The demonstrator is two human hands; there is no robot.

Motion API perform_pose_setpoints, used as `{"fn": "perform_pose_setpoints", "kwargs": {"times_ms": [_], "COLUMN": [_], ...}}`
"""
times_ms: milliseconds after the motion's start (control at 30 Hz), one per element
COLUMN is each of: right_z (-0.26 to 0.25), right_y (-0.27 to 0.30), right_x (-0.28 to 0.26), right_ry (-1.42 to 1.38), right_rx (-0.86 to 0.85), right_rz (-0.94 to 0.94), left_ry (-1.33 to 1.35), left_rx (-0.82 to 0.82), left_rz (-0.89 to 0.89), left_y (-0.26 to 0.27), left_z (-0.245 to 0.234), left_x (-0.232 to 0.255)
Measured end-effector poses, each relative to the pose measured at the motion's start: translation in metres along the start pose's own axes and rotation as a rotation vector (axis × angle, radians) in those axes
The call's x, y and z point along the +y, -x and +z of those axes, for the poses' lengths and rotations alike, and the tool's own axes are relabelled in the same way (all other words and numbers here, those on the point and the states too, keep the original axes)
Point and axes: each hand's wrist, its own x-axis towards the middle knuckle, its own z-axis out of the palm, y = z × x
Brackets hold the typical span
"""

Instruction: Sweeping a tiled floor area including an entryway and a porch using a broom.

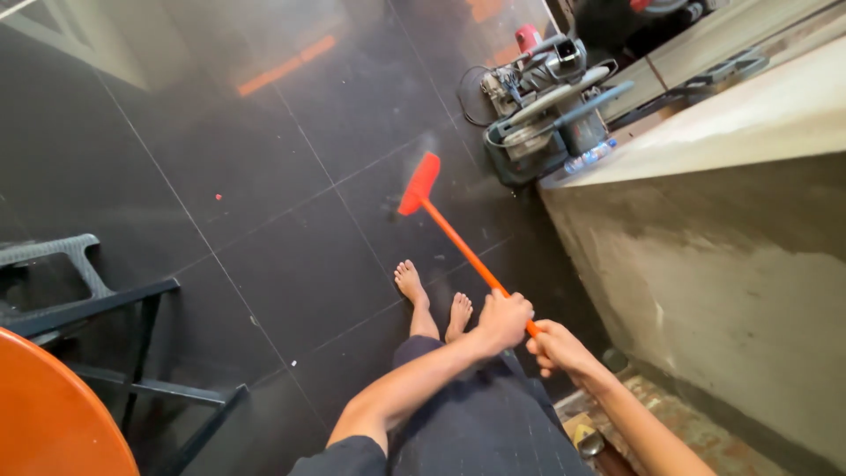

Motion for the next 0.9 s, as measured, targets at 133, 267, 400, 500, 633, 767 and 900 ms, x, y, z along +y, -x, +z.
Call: {"fn": "perform_pose_setpoints", "kwargs": {"times_ms": [133,267,400,500,633,767,900], "right_z": [0.046,0.1,0.138,0.132,0.11,0.043,-0.02], "right_y": [0.005,-0.067,-0.167,-0.226,-0.195,-0.136,-0.074], "right_x": [-0.019,-0.011,-0.047,-0.077,-0.128,-0.154,-0.157], "right_ry": [-0.05,0.317,0.364,0.08,-0.281,-0.152,-0.032], "right_rx": [0.06,0.152,-0.011,-0.124,-0.245,-0.192,0.005], "right_rz": [0.029,-0.123,-0.31,-0.318,-0.153,-0.171,-0.1], "left_ry": [0.172,0.067,-0.251,-0.078,0.088,0.33,0.155], "left_rx": [0.002,0.027,-0.295,-0.066,-0.134,0.533,0.12], "left_rz": [0.044,0.127,-0.271,-0.603,-0.732,-0.502,-0.215], "left_y": [0.001,0.016,0.001,-0.016,-0.052,-0.096,-0.121], "left_z": [0.029,0.03,0.011,-0.059,-0.063,-0.08,-0.072], "left_x": [-0.029,-0.102,-0.194,-0.206,-0.202,-0.13,-0.065]}}
